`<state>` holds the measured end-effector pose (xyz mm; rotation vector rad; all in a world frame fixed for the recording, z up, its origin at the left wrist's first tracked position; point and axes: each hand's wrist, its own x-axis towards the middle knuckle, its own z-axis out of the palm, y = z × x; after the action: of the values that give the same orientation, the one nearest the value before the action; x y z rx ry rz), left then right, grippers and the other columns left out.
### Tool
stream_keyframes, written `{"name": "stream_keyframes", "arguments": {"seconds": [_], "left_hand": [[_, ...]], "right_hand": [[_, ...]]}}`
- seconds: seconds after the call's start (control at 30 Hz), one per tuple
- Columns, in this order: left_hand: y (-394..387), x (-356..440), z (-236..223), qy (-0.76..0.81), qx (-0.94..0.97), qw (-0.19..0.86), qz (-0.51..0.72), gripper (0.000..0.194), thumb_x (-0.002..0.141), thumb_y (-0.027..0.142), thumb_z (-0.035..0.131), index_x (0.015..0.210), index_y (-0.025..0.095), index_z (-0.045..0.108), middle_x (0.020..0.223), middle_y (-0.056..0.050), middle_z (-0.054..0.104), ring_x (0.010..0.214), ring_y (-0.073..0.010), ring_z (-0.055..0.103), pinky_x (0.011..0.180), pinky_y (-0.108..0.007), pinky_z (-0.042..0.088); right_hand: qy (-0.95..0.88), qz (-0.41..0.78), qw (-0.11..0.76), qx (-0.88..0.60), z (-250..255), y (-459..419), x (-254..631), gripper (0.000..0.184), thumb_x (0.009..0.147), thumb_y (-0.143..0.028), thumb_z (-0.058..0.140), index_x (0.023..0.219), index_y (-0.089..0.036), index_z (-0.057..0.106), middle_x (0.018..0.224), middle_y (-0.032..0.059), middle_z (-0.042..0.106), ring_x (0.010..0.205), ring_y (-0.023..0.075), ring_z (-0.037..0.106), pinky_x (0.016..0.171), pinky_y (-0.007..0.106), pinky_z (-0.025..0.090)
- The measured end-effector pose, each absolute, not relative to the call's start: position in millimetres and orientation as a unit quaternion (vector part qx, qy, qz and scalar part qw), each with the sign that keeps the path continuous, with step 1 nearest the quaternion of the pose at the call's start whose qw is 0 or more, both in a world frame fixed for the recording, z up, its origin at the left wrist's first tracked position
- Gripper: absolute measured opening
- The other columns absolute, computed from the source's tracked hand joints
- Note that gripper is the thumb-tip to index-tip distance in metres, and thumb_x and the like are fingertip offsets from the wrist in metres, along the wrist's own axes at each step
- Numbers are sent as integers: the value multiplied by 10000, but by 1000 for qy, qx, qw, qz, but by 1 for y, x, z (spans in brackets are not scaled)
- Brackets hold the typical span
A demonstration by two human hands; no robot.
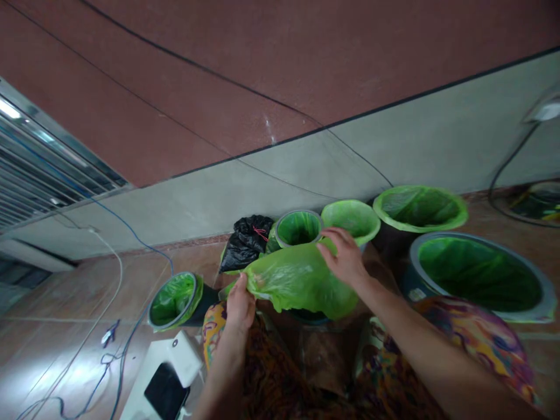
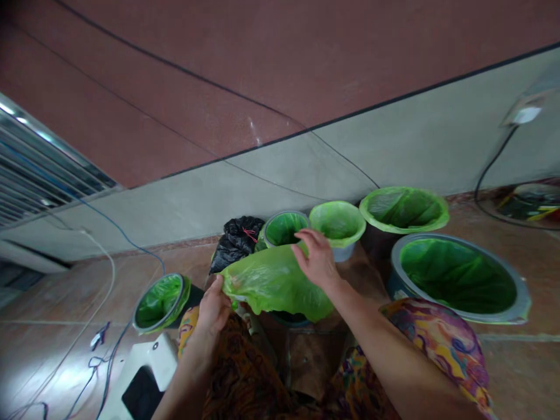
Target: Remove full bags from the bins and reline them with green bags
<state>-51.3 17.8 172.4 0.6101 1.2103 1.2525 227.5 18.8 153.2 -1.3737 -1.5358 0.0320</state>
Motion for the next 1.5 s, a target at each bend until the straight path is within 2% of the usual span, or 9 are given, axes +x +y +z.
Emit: {"name": "stream_keyframes", "arguments": {"seconds": [0.2, 0.37, 0.47, 0.6, 0.8, 1.1, 1.2, 1.33, 1.5], "left_hand": [[8, -28, 189, 440, 339, 667, 496, 355, 708, 274, 783, 1028, 157, 681, 997, -67, 746, 881, -187, 703, 832, -282, 524], [-2, -17, 183, 425, 396, 655, 483, 590, 631, 190, 822, 1187, 193, 624, 1060, -56, 731, 933, -187, 681, 859, -293, 507], [-8, -12, 170, 457, 416, 628, 473, 694, 585, 188, 847, 1230, 200, 592, 1100, -56, 719, 963, -201, 669, 857, -309, 509], [-12, -8, 150, 515, 445, 590, 434, 551, 571, 225, 853, 1088, 151, 677, 1027, -60, 731, 932, -206, 667, 802, -284, 507], [-12, -27, 136, 547, 446, 591, 391, 269, 634, 301, 807, 808, 127, 698, 697, -5, 681, 583, -119, 577, 593, -240, 458], [-4, -50, 156, 496, 378, 642, 446, 326, 680, 442, 787, 731, 139, 678, 651, 2, 643, 578, -99, 543, 608, -219, 445], [-1, -45, 159, 516, 357, 623, 467, 378, 655, 489, 792, 718, 137, 669, 662, -3, 654, 577, -107, 546, 602, -226, 445], [1, -35, 155, 559, 378, 567, 473, 439, 661, 563, 757, 656, 140, 640, 560, 22, 589, 480, -83, 457, 496, -211, 358], [2, -17, 152, 562, 431, 537, 458, 458, 716, 589, 699, 633, 146, 621, 545, 34, 541, 486, -74, 419, 483, -210, 323]], "right_hand": [[-764, 108, 404, -491, 142, -3, 175, 634, 831, -379, 655, 1396, -181, 449, 1340, 137, 577, 1223, 284, 535, 1045, 482, 419], [-767, 127, 373, -507, 128, 0, 164, 275, 866, -179, 590, 1132, -192, 658, 1027, 86, 730, 953, 223, 663, 902, 391, 487], [-770, 132, 383, -493, 128, 0, 158, 156, 865, -167, 601, 969, -201, 711, 926, 66, 747, 856, 197, 679, 825, 331, 505], [-765, 147, 396, -487, 131, -2, 151, 148, 872, -176, 591, 914, -221, 726, 887, 45, 754, 808, 177, 686, 784, 298, 512], [-716, 194, 428, -516, 136, 3, 165, 183, 879, -184, 557, 936, -214, 729, 925, 53, 761, 846, 187, 705, 786, 293, 520], [-589, 232, 456, -626, 136, 25, 200, 163, 848, -300, 589, 868, -202, 717, 832, 43, 752, 706, 185, 673, 688, 300, 515], [-565, 167, 455, -668, 137, 28, 207, 201, 854, -269, 555, 958, -177, 700, 903, 87, 741, 767, 216, 671, 750, 364, 528], [-635, 50, 492, -594, 155, 15, 199, 286, 897, -311, 528, 1118, -172, 644, 1115, 133, 683, 1045, 263, 619, 951, 448, 470], [-792, 117, 387, -458, 167, -17, 165, 505, 840, -444, 641, 1277, -206, 558, 1246, 123, 636, 1139, 285, 572, 1006, 464, 414]]}}
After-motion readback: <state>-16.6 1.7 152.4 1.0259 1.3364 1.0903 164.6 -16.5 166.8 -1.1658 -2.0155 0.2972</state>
